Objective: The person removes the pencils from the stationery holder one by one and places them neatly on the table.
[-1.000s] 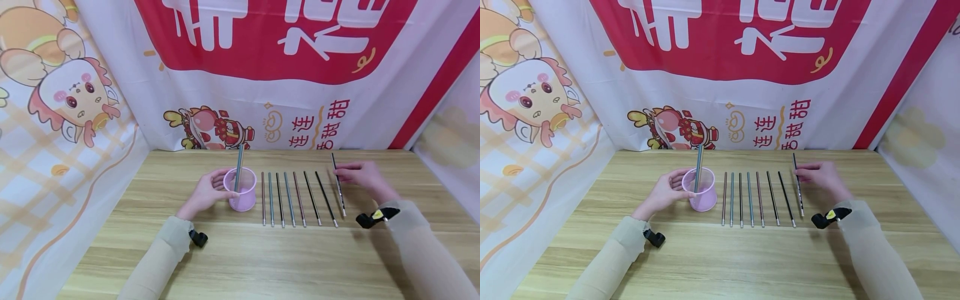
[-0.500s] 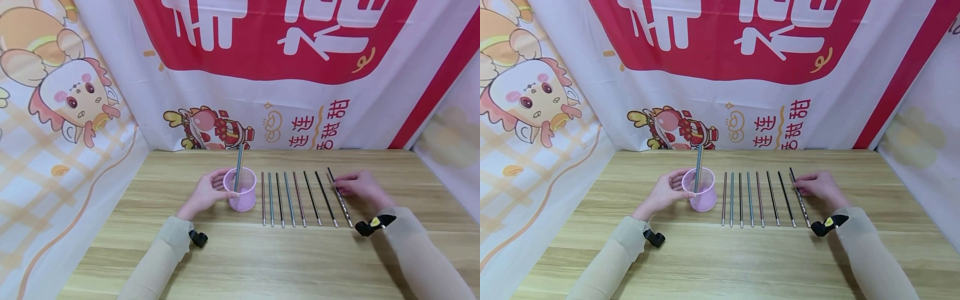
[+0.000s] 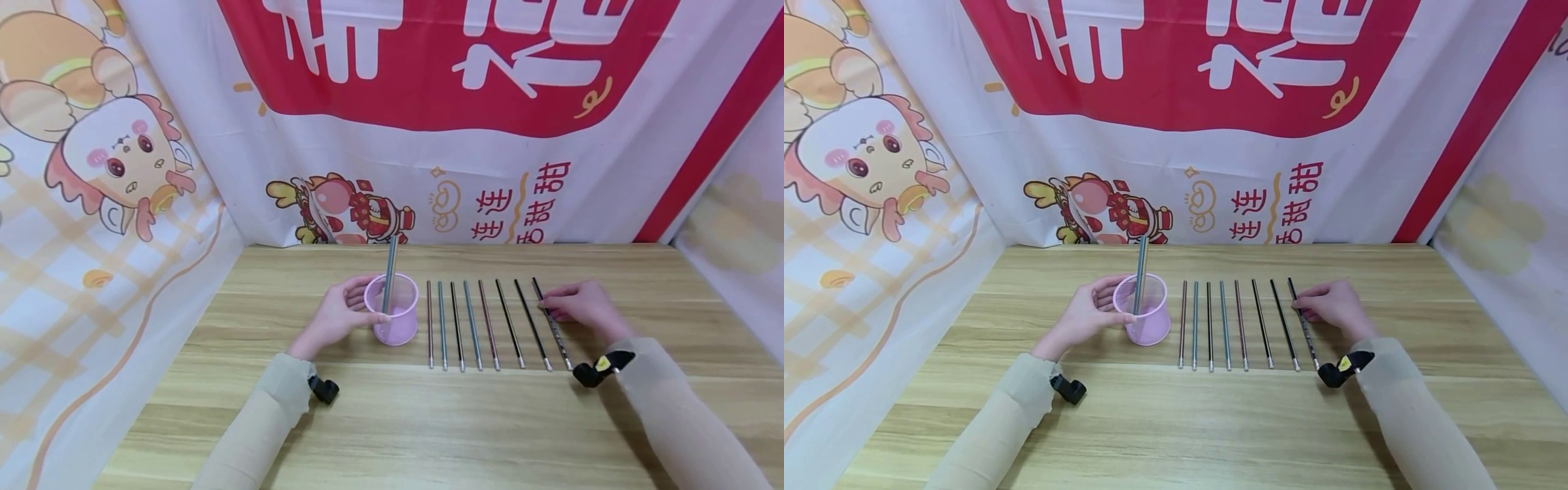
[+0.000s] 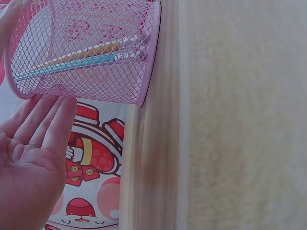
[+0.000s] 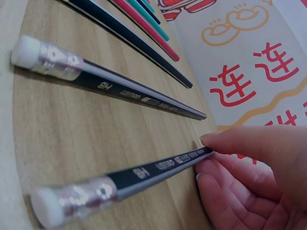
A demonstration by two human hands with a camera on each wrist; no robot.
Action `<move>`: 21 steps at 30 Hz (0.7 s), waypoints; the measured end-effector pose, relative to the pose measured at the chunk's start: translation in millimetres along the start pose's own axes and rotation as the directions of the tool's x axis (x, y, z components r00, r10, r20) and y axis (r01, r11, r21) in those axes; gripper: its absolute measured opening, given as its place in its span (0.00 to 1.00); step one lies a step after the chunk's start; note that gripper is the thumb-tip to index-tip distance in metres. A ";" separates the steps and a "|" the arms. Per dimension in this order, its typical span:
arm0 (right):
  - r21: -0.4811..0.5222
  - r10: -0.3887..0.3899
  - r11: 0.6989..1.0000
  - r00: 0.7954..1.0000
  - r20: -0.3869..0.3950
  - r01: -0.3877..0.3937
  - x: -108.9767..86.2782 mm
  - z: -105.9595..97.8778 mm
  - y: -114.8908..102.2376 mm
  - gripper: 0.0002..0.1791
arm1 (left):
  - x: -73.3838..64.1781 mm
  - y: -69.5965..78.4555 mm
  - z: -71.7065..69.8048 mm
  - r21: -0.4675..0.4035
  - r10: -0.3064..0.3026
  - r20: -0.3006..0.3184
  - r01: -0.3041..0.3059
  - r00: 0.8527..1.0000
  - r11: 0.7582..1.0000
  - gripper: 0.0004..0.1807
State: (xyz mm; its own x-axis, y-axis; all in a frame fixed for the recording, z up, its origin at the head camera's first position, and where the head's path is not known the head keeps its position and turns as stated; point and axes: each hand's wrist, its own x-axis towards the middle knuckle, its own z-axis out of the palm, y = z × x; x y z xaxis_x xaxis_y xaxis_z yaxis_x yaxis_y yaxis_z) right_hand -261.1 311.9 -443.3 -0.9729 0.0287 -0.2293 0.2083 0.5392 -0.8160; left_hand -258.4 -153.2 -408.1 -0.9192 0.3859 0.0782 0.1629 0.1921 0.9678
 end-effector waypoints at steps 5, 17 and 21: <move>-0.015 0.029 0.999 0.999 -0.015 -0.029 -0.1 1.3 -1.6 0.25 | 0.2 0.7 0.3 0.005 -0.008 -0.003 0.008 1.000 1.000 0.42; -0.014 0.048 0.999 0.998 -0.052 -0.049 -1.8 4.1 -2.6 0.25 | 4.6 -8.7 -1.1 0.014 -0.009 -0.008 0.009 1.000 1.000 0.43; -0.017 0.044 0.999 0.997 -0.062 -0.045 -1.1 4.5 -0.8 0.26 | 10.8 -22.2 -3.4 0.014 -0.013 -0.009 0.013 1.000 1.000 0.43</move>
State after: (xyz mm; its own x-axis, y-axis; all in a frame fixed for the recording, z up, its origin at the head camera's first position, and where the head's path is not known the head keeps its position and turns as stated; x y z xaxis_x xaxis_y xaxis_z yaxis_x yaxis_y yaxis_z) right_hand -259.7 307.6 -444.7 -0.9672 0.1044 -0.2316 0.2500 0.5515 -0.7958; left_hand -273.2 -156.4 -428.0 -0.9245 0.3750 0.0681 0.1562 0.2097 0.9652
